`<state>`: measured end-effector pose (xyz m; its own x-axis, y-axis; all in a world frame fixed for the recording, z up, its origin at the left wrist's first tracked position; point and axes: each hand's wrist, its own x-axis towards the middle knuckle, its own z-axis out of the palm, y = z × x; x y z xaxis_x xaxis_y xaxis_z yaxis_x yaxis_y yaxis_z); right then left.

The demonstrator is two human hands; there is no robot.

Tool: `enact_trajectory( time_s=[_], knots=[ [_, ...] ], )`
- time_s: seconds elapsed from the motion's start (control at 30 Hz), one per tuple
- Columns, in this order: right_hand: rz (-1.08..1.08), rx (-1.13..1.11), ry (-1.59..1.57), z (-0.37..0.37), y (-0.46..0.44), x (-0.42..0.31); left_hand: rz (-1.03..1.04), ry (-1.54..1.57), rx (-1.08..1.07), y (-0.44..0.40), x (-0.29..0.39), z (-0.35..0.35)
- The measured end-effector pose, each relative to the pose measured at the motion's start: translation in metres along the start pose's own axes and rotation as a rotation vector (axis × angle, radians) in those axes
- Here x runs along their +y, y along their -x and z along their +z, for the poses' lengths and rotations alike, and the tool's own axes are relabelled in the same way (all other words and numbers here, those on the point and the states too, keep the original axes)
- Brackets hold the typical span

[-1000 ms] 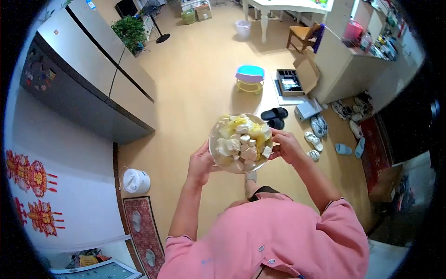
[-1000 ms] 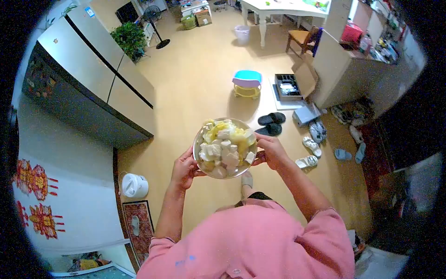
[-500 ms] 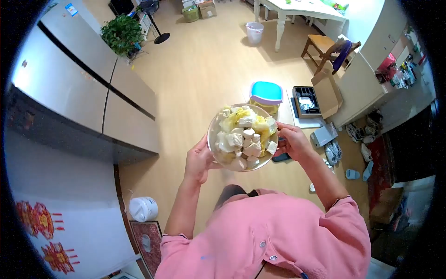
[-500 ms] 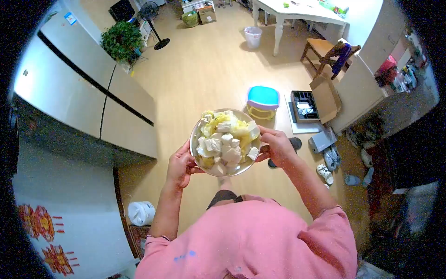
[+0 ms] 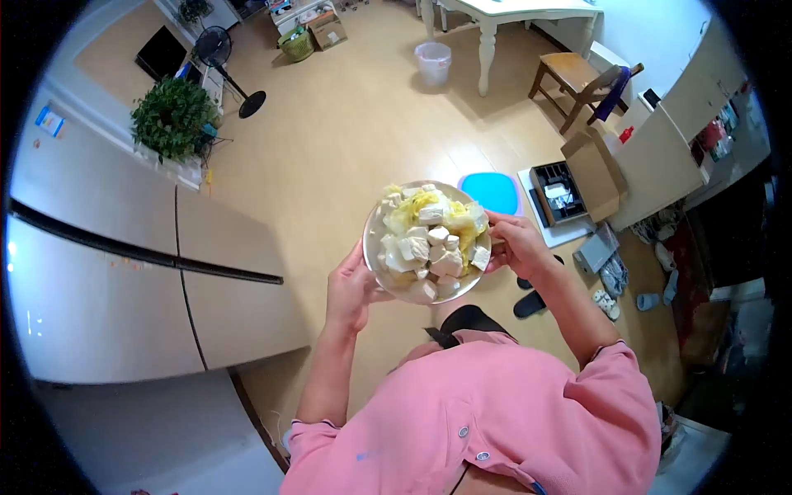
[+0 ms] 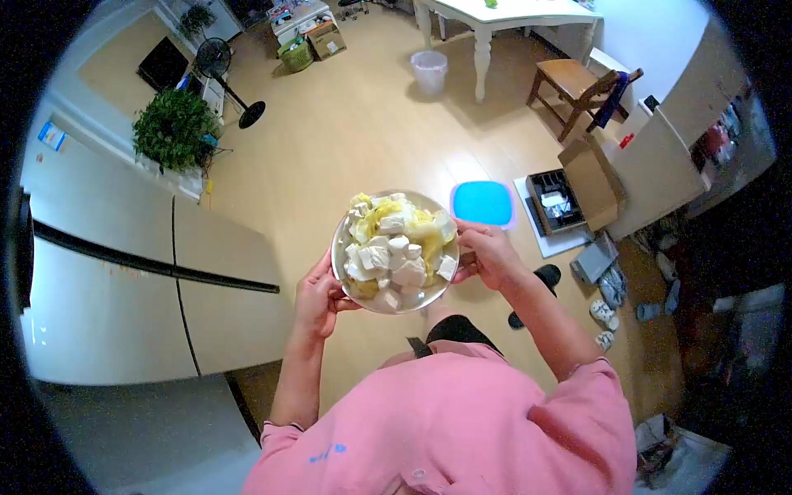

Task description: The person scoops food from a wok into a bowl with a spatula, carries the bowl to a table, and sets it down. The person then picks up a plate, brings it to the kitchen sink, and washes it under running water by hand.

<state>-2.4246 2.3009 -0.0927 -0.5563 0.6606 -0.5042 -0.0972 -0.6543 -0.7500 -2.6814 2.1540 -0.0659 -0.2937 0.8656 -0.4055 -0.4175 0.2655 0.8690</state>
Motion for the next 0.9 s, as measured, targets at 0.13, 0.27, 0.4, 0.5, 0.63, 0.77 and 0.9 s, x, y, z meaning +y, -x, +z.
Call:
enact_trajectory(
  time_s=[0.13,0.27,0.4,0.5,0.63,0.77,0.9],
  knots=[
    [-0.021,-0.018,-0.013,-0.002,-0.059,-0.029,0.007,0.009,-0.013,-0.070,0.011,-0.007],
    [-0.023,0.019,0.013,-0.004,-0.123,-0.055,0.044,0.047,-0.030,-0.142,0.025,-0.012],
    [-0.026,0.023,0.002,-0.009,-0.185,-0.092,0.051,0.061,-0.049,-0.213,0.046,-0.014],
    [-0.052,0.005,-0.018,-0.015,-0.218,-0.121,0.055,0.052,-0.055,-0.259,0.064,-0.005],
    [-0.083,0.052,-0.036,-0.023,-0.270,-0.163,0.026,0.006,-0.097,-0.332,0.097,0.008],
    [-0.104,0.076,-0.082,-0.043,-0.332,-0.206,-0.031,-0.012,-0.145,-0.413,0.135,0.035],
    [-0.129,0.128,-0.127,-0.055,-0.396,-0.253,-0.073,-0.045,-0.210,-0.504,0.182,0.056]
  ],
)
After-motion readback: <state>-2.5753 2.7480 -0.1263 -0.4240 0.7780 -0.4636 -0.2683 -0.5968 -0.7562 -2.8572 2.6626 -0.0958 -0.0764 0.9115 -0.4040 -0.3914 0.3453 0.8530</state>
